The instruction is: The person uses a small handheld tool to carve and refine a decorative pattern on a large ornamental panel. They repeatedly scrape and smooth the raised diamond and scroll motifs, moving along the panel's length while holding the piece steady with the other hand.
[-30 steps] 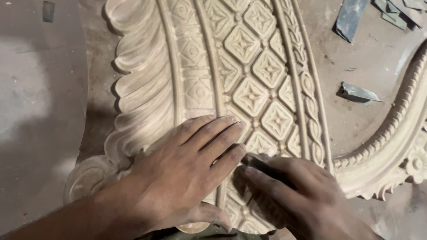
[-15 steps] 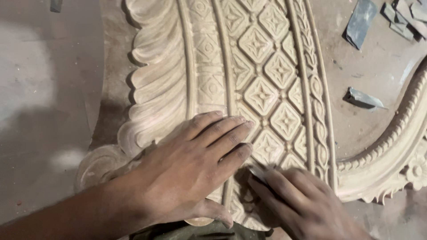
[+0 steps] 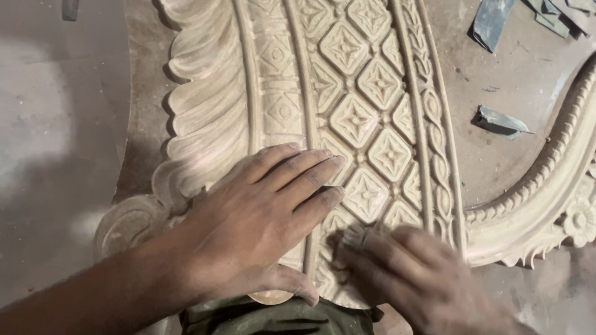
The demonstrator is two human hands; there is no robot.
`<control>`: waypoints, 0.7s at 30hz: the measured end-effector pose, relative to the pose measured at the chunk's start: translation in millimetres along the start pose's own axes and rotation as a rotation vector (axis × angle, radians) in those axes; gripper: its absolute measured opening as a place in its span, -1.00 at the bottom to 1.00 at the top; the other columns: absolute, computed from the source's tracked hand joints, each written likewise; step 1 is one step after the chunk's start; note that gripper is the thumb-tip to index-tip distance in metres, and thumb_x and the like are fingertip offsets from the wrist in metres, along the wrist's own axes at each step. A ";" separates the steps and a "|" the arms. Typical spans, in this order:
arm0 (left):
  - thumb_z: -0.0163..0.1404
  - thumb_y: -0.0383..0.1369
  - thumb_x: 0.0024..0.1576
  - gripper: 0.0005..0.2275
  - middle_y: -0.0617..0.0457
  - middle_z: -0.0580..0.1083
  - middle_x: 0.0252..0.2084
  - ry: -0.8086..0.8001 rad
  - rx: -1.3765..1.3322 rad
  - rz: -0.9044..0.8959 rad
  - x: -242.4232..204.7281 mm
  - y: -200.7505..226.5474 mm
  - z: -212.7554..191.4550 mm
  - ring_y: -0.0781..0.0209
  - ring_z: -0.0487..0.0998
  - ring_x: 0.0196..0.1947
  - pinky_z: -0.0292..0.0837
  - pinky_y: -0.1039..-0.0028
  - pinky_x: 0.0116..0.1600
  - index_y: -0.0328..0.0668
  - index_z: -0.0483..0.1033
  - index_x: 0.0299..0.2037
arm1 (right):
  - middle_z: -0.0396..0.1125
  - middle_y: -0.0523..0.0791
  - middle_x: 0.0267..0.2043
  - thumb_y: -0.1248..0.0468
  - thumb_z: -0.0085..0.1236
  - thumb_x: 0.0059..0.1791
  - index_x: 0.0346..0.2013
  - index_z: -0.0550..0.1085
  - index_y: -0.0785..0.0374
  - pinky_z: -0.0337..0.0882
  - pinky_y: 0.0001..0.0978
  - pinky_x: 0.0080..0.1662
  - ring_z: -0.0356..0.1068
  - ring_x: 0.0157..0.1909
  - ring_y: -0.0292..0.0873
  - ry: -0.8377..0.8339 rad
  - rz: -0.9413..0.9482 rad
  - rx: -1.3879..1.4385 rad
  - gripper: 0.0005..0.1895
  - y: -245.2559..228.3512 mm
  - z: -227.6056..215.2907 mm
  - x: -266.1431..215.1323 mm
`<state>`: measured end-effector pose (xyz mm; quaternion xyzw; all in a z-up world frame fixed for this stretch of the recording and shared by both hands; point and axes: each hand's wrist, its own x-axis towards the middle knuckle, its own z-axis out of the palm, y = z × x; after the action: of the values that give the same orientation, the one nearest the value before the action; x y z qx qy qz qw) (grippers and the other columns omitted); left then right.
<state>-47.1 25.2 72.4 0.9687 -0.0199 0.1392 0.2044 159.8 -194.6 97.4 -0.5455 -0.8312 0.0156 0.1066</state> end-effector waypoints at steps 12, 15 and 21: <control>-0.06 0.34 -0.12 0.00 -0.39 0.04 0.46 -0.132 -0.030 -0.037 6.0 2.6 -10.6 -0.29 -0.09 0.51 -0.30 -0.10 0.49 -0.42 0.15 0.34 | 0.37 0.00 0.18 0.23 0.24 -0.11 0.12 0.51 0.38 0.50 -0.15 0.12 0.43 0.17 -0.02 -0.039 -0.029 0.131 -0.48 -4.9 -17.7 35.2; -0.06 0.33 -0.09 -0.01 -0.41 0.06 0.46 -0.072 -0.042 -0.017 6.8 1.7 -18.2 -0.30 -0.07 0.50 -0.27 -0.10 0.48 -0.46 0.16 0.34 | 0.36 -0.06 0.12 0.06 0.18 -0.09 0.17 0.50 0.21 0.46 -0.10 0.13 0.39 0.17 -0.05 -0.062 0.021 0.066 -0.43 -4.6 -24.1 47.1; -0.08 0.33 -0.09 -0.02 -0.42 0.04 0.43 -0.090 -0.022 -0.020 7.3 6.1 -19.4 -0.29 -0.07 0.52 -0.28 -0.05 0.46 -0.49 0.16 0.30 | 0.44 -0.03 0.10 0.14 0.14 -0.12 0.08 0.55 0.28 0.48 -0.11 0.02 0.41 0.07 -0.05 -0.026 0.101 0.031 -0.50 -10.0 -19.7 46.4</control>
<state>-45.7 27.5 93.8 0.9719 -0.0209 0.0931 0.2151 136.8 -158.2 125.5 -0.5848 -0.8035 0.0412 0.1033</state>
